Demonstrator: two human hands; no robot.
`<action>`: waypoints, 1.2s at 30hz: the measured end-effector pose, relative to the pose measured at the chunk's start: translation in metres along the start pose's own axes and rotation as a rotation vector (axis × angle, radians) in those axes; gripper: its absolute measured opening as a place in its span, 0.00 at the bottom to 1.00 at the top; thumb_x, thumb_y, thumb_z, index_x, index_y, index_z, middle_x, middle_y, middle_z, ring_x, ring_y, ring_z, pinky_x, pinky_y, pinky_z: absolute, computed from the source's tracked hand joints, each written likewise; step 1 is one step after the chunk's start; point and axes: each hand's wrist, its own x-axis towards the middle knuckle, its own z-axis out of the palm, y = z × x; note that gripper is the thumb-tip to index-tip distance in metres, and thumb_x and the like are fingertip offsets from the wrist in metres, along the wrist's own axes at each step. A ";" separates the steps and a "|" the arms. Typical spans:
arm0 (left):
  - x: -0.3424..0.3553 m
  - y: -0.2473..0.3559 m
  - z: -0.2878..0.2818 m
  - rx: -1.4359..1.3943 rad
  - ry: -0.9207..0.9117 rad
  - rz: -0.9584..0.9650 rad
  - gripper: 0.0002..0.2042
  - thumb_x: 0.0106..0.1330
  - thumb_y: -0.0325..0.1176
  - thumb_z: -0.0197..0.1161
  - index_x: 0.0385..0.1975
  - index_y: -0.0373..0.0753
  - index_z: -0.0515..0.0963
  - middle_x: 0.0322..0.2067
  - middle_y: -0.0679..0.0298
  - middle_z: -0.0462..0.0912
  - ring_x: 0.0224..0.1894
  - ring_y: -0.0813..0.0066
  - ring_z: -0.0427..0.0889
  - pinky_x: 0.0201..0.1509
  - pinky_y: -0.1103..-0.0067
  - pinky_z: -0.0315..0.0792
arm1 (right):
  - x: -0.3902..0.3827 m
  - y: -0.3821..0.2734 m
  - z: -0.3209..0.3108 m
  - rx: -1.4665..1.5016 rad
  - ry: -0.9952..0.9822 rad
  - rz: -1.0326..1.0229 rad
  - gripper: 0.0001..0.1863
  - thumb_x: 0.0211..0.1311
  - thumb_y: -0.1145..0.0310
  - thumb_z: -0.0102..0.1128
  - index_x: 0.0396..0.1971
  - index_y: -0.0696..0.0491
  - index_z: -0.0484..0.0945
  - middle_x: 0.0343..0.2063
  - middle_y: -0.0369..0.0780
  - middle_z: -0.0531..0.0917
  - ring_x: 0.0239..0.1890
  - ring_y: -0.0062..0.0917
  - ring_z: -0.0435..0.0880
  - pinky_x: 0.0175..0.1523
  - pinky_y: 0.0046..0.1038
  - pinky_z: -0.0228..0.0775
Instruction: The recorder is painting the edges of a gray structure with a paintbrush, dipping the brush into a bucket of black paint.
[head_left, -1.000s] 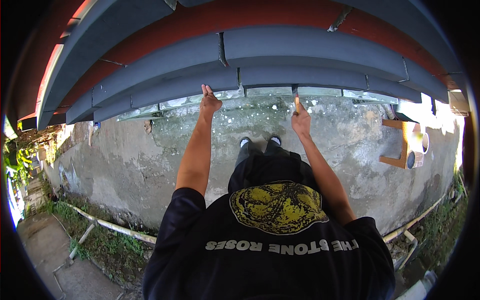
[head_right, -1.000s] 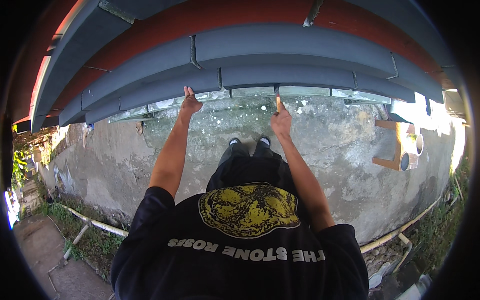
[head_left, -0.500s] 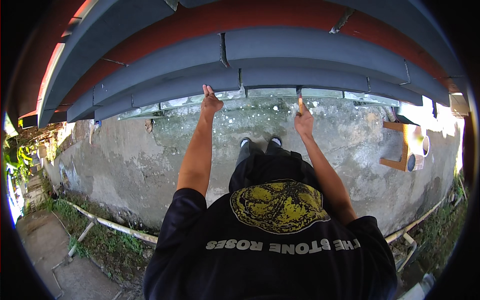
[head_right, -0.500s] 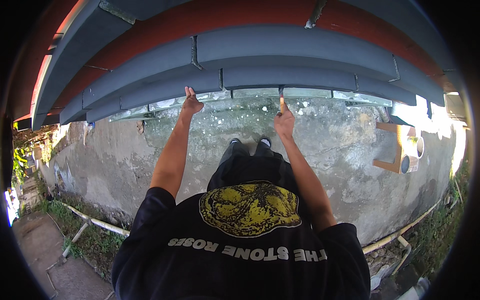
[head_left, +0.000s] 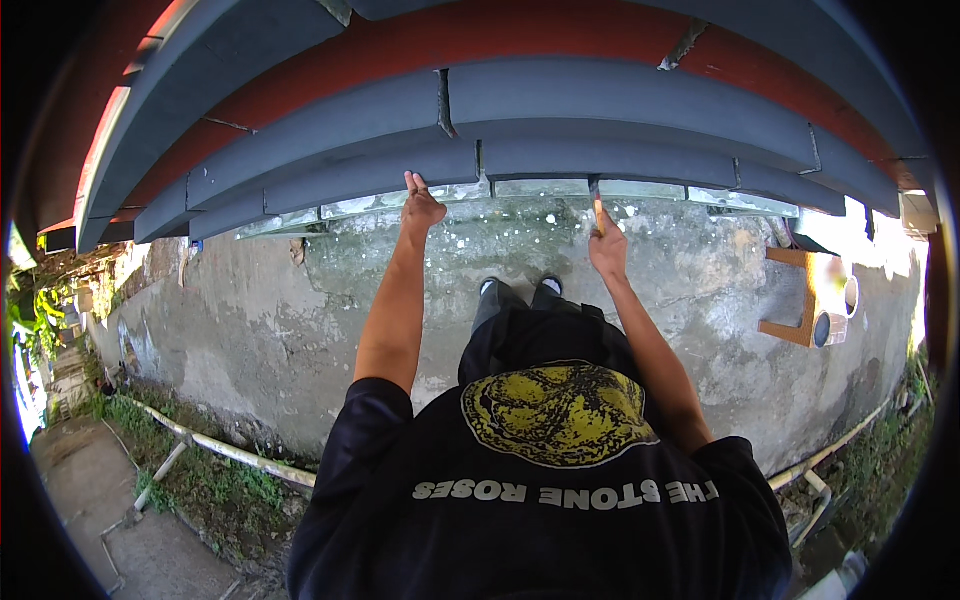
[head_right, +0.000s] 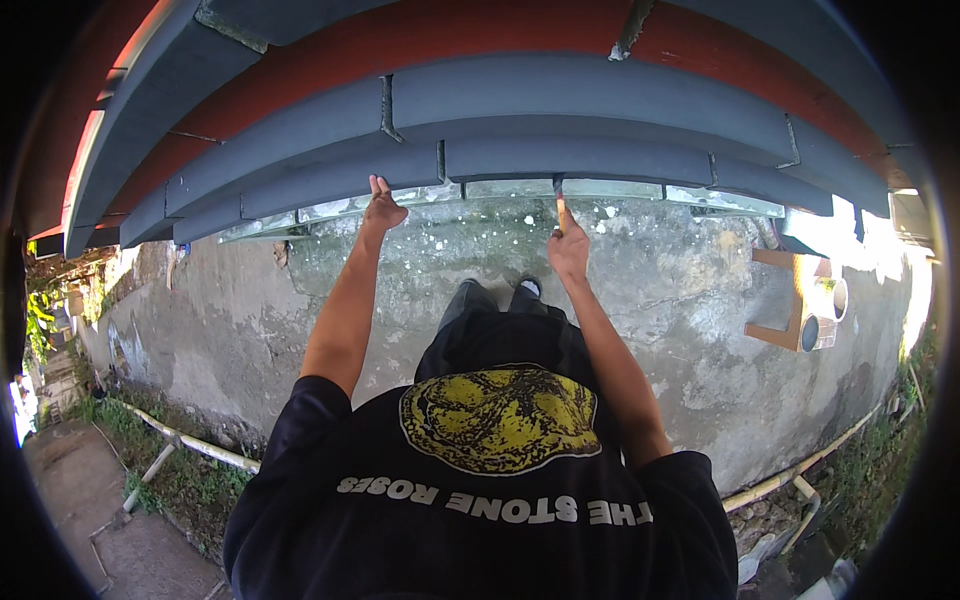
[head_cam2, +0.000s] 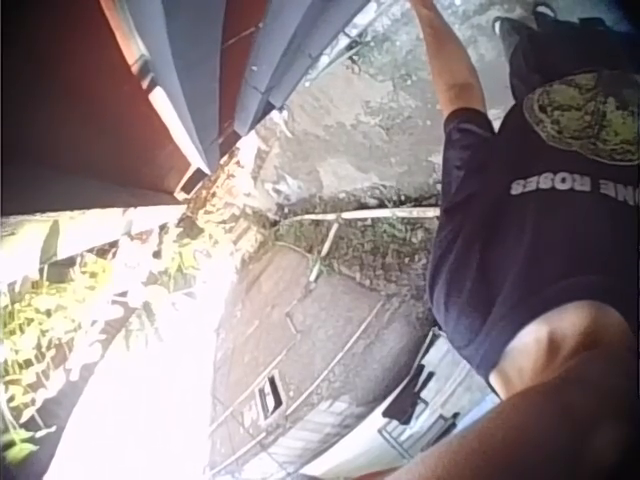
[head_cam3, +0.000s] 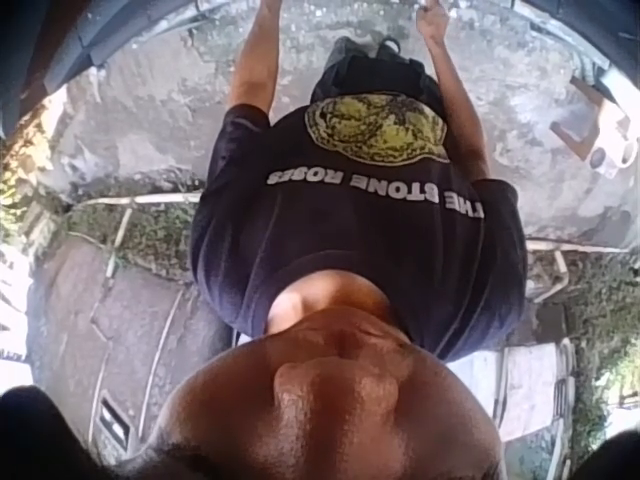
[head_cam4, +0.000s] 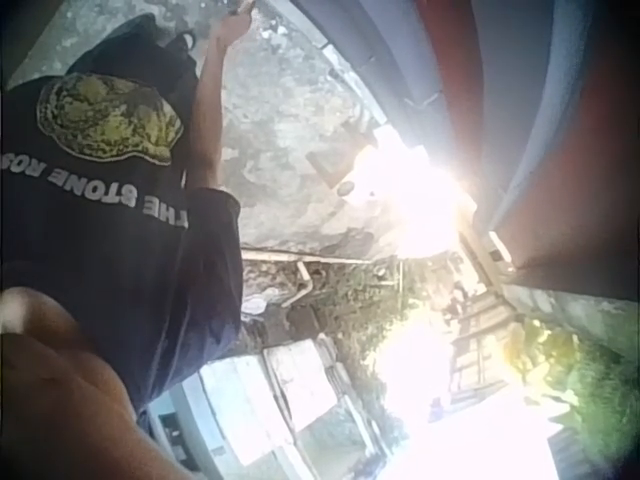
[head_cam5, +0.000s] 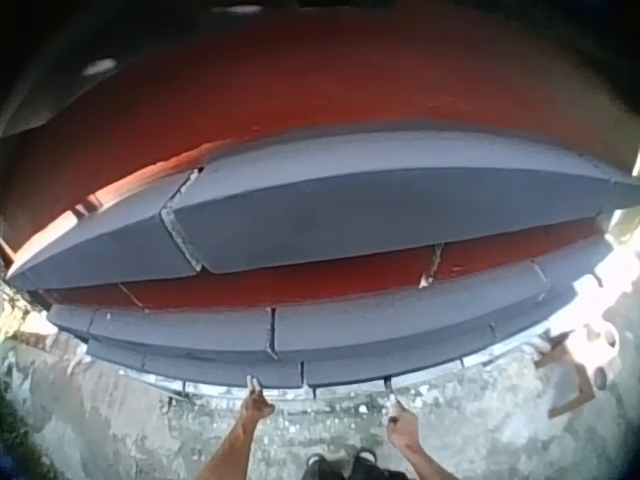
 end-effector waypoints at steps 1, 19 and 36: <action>0.002 -0.003 0.001 0.000 0.003 -0.003 0.40 0.49 0.34 0.48 0.62 0.32 0.37 0.65 0.53 0.30 0.60 0.57 0.60 0.60 0.74 0.58 | -0.002 -0.007 0.002 0.008 -0.062 -0.044 0.27 0.44 0.78 0.47 0.51 0.53 0.67 0.28 0.53 0.78 0.32 0.45 0.78 0.36 0.37 0.70; 0.006 -0.005 0.003 0.016 -0.030 -0.008 0.41 0.48 0.35 0.49 0.62 0.31 0.36 0.64 0.52 0.29 0.62 0.59 0.57 0.61 0.74 0.57 | -0.016 -0.017 0.027 0.064 -0.267 -0.105 0.29 0.48 0.77 0.49 0.55 0.47 0.65 0.40 0.50 0.76 0.42 0.41 0.77 0.44 0.31 0.69; 0.011 -0.008 0.007 0.017 -0.049 0.004 0.41 0.48 0.35 0.48 0.62 0.31 0.35 0.64 0.51 0.28 0.62 0.59 0.58 0.61 0.73 0.57 | -0.012 -0.014 0.034 0.098 -0.309 0.048 0.27 0.48 0.75 0.49 0.53 0.51 0.66 0.37 0.52 0.77 0.39 0.43 0.78 0.43 0.33 0.70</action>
